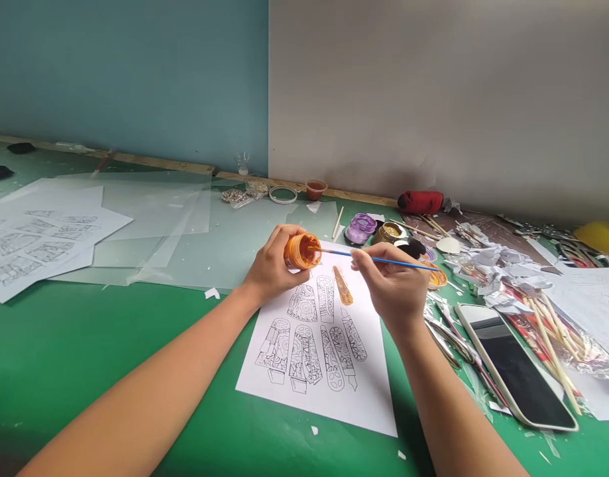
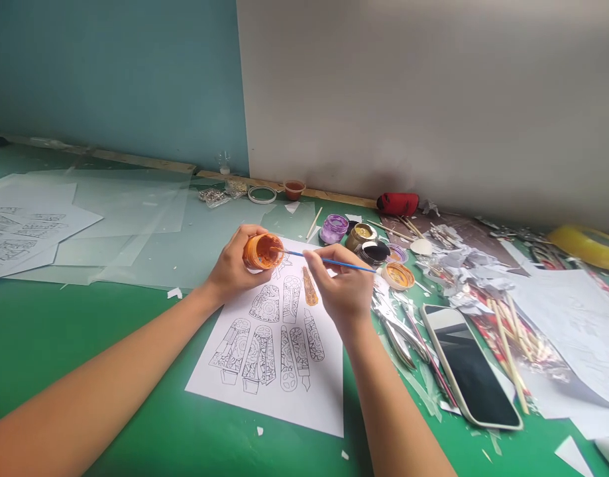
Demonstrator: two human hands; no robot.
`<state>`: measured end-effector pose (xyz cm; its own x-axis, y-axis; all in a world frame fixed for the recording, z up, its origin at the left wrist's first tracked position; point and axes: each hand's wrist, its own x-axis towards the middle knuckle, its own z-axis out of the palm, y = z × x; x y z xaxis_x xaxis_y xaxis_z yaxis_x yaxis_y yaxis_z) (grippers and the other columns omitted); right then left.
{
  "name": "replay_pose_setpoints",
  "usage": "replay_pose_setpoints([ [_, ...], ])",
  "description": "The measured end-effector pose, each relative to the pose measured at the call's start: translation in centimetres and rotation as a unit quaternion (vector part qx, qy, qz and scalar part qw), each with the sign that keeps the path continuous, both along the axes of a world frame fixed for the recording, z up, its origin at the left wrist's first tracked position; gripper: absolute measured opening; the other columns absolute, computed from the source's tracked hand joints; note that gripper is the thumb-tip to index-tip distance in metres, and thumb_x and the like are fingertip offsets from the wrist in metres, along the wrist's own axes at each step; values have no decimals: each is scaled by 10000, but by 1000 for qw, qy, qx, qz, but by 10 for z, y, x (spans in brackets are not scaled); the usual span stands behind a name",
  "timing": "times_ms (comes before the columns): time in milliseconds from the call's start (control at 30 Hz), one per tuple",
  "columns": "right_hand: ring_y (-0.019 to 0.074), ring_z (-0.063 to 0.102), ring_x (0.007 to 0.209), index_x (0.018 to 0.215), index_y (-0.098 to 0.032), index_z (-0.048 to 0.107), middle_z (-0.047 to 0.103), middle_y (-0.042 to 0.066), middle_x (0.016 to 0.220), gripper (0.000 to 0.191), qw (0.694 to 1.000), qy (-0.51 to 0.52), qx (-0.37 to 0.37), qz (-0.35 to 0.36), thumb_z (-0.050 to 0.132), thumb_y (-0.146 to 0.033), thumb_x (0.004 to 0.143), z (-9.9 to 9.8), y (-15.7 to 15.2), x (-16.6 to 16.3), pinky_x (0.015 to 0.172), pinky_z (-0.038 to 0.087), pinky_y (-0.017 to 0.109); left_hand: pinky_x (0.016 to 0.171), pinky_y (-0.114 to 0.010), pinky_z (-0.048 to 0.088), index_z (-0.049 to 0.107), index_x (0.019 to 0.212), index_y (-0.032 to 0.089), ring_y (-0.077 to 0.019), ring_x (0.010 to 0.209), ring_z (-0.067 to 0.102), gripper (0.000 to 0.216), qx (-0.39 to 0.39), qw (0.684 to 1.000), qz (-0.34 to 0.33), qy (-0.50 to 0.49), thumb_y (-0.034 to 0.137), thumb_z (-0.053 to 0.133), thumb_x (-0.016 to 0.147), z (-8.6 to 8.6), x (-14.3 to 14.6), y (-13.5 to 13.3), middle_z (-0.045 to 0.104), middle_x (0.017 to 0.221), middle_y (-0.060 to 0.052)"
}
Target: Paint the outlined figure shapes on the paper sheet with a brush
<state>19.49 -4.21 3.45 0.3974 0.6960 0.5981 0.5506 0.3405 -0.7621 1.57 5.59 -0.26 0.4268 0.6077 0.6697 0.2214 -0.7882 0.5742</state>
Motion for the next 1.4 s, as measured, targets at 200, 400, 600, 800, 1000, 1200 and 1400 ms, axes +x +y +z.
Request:
replay_pose_setpoints([
  [200, 150, 649, 499, 655, -199, 680, 665, -4, 548, 177, 994, 110, -20, 17, 742, -347, 729, -5, 5, 4, 465, 516, 272, 816, -319, 548, 496, 1147, 249, -187, 959, 642, 543, -4, 1000, -2, -31, 151, 714, 659, 0, -1, 0, 614, 1087, -27],
  [400, 152, 660, 488, 649, -193, 684, 671, 1, 544, 196, 996, 92, -21, -3, 748, -360, 728, -4, 5, 5, 444, 512, 259, 766, -302, 543, 494, 1127, 246, -177, 916, 636, 515, -22, 1000, -4, -15, 168, 713, 667, 4, -2, -4, 615, 1073, -32],
  [600, 134, 655, 513, 665, -200, 705, 694, -4, 596, 116, 995, 93, -2, 33, 748, -295, 716, -3, 4, 3, 491, 568, 264, 755, -303, 545, 491, 1123, 251, -180, 911, 640, 521, -18, 1000, 1, -4, 155, 704, 658, 5, -1, -5, 621, 1085, -29],
  [800, 132, 673, 558, 707, -201, 735, 719, 3, 657, 49, 994, 93, 4, 51, 755, -245, 708, -5, 4, 8, 535, 594, 266, 753, -309, 545, 493, 1119, 249, -185, 916, 638, 509, -10, 1000, 4, 2, 168, 698, 661, 5, -1, -5, 623, 1074, -28],
  [1000, 144, 683, 557, 706, -195, 732, 716, 6, 643, 58, 994, 99, 4, 40, 755, -247, 713, -4, 2, 10, 517, 579, 270, 751, -309, 547, 498, 1118, 244, -186, 913, 640, 501, -20, 1000, 8, 9, 178, 700, 665, 6, -2, -5, 628, 1072, -31],
  [1200, 148, 678, 538, 698, -204, 705, 695, -8, 615, 100, 995, 88, 25, 25, 765, -281, 719, 2, -1, 7, 499, 584, 286, 746, -314, 553, 495, 1121, 248, -184, 902, 640, 510, -28, 999, 10, 10, 186, 707, 661, 5, -3, -6, 631, 1083, -30],
  [1400, 152, 676, 509, 691, -201, 673, 689, -4, 587, 171, 992, 113, 13, 48, 756, -339, 748, 1, 1, 4, 478, 586, 296, 733, -320, 557, 492, 1123, 256, -189, 907, 646, 517, -21, 1000, 9, 11, 182, 703, 657, 5, -2, -5, 636, 1079, -28],
])
